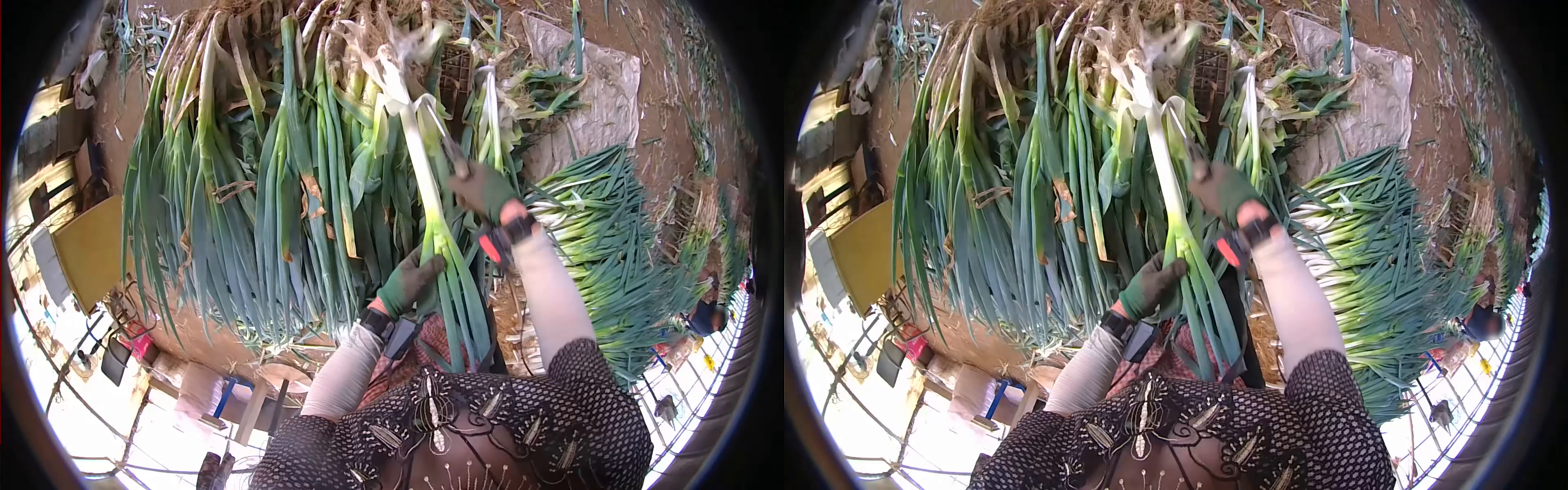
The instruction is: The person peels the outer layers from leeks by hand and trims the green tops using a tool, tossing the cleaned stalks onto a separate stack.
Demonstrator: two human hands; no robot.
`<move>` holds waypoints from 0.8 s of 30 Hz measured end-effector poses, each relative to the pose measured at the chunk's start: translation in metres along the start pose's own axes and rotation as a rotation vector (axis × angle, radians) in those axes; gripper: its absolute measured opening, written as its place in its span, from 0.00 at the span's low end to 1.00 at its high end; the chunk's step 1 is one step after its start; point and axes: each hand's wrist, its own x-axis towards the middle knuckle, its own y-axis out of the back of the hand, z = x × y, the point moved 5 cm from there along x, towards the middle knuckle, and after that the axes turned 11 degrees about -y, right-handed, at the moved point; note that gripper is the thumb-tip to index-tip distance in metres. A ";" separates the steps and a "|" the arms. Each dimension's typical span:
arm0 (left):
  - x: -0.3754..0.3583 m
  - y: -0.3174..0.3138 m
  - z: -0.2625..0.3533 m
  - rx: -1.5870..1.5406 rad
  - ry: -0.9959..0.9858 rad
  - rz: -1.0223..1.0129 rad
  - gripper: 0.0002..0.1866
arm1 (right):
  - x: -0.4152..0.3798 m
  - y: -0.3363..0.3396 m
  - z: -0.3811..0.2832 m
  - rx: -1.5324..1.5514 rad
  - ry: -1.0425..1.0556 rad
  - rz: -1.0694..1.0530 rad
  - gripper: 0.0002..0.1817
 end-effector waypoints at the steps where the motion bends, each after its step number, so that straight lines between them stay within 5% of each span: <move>1: -0.004 -0.007 -0.002 -0.058 0.019 0.001 0.18 | 0.030 -0.001 -0.008 -0.105 0.018 0.012 0.14; 7: -0.007 -0.008 -0.004 -0.048 0.035 -0.046 0.18 | 0.098 -0.012 -0.043 -0.620 0.021 0.112 0.15; 11: -0.008 -0.008 -0.005 -0.140 0.024 -0.038 0.19 | 0.060 -0.002 -0.009 -0.068 -0.122 -0.023 0.16; 16: -0.007 -0.040 -0.001 -0.138 -0.037 -0.115 0.21 | 0.036 -0.038 0.018 0.165 0.189 -0.145 0.24; 17: -0.005 -0.030 -0.009 0.230 0.043 -0.088 0.24 | 0.034 -0.040 0.022 0.195 0.189 -0.095 0.28; 19: -0.011 -0.042 0.008 0.260 0.106 -0.139 0.25 | 0.016 -0.034 0.010 0.326 0.224 -0.241 0.29; 21: -0.006 -0.018 0.040 0.863 0.026 -0.122 0.27 | 0.014 -0.025 0.025 0.258 0.380 -0.076 0.32; 23: 0.016 0.027 0.081 0.960 -0.503 0.358 0.41 | -0.045 0.011 0.004 0.489 0.224 -0.270 0.33; 24: 0.014 0.026 0.130 1.295 -0.684 0.613 0.44 | -0.061 0.025 0.008 0.310 0.299 -0.117 0.33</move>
